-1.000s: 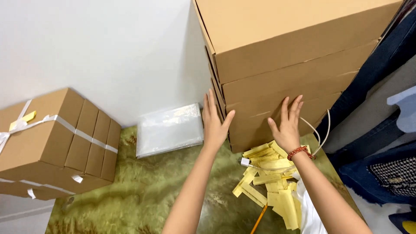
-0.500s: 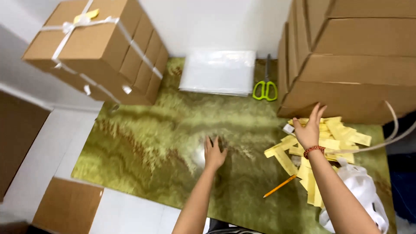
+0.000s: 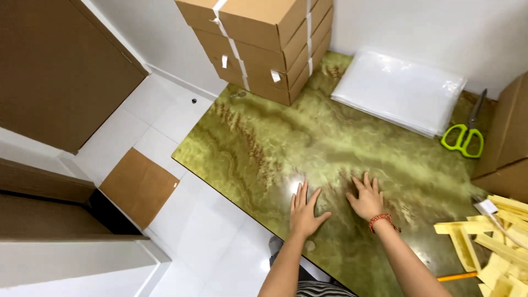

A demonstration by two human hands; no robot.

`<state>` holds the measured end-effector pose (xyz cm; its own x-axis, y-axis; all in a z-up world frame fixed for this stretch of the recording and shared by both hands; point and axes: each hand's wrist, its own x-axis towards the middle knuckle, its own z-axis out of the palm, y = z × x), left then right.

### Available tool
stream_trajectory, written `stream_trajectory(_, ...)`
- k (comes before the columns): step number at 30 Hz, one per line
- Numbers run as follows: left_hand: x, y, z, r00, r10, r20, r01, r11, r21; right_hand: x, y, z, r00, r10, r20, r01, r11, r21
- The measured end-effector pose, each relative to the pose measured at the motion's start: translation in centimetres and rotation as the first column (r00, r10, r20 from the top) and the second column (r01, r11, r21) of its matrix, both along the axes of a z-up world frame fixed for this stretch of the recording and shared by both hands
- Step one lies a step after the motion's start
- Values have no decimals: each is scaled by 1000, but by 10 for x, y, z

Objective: Folding cardboard boxes, packing items with bubble wrap, tying ribbons, and hanging clothes on a rack.

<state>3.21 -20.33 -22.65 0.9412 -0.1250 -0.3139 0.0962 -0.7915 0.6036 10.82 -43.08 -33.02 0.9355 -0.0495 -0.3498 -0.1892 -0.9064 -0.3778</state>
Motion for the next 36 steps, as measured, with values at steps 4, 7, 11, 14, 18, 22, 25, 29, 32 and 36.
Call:
stream_trajectory(4,25,67,-37,989,-5,148,9,1000,-23,15,37,18,992,-86,-93,93,993,73)
stream_trajectory(7,55,117,-47,991,96,91,-99,995,31,40,60,37,971,-91,-223,146,959,243)
stream_trajectory(11,84,182,-40,983,184,-18,-183,983,28,74,116,100,981,-183,-63,190,836,515)
stream_trajectory(14,93,236,-35,983,182,-35,-180,983,42,102,161,171,947,-315,-61,264,656,707)
stream_trajectory(18,98,303,-27,982,172,-76,-168,984,60,147,204,254,920,-382,-90,232,343,910)
stream_trajectory(22,105,347,-35,978,184,-99,-181,983,39,192,225,292,943,-325,-77,162,241,957)
stream_trajectory(25,109,355,-36,979,159,-127,-151,986,66,230,232,284,960,-257,-110,125,43,991)
stream_trajectory(29,110,356,-26,972,159,-172,-154,987,46,276,237,265,934,-268,-238,191,-189,963)
stream_trajectory(32,117,359,-25,969,162,-186,-157,987,42,290,242,268,912,-283,-298,206,-312,927)
stream_trajectory(36,134,367,-35,968,173,-183,-170,985,31,309,237,276,916,-344,-208,106,-294,950)
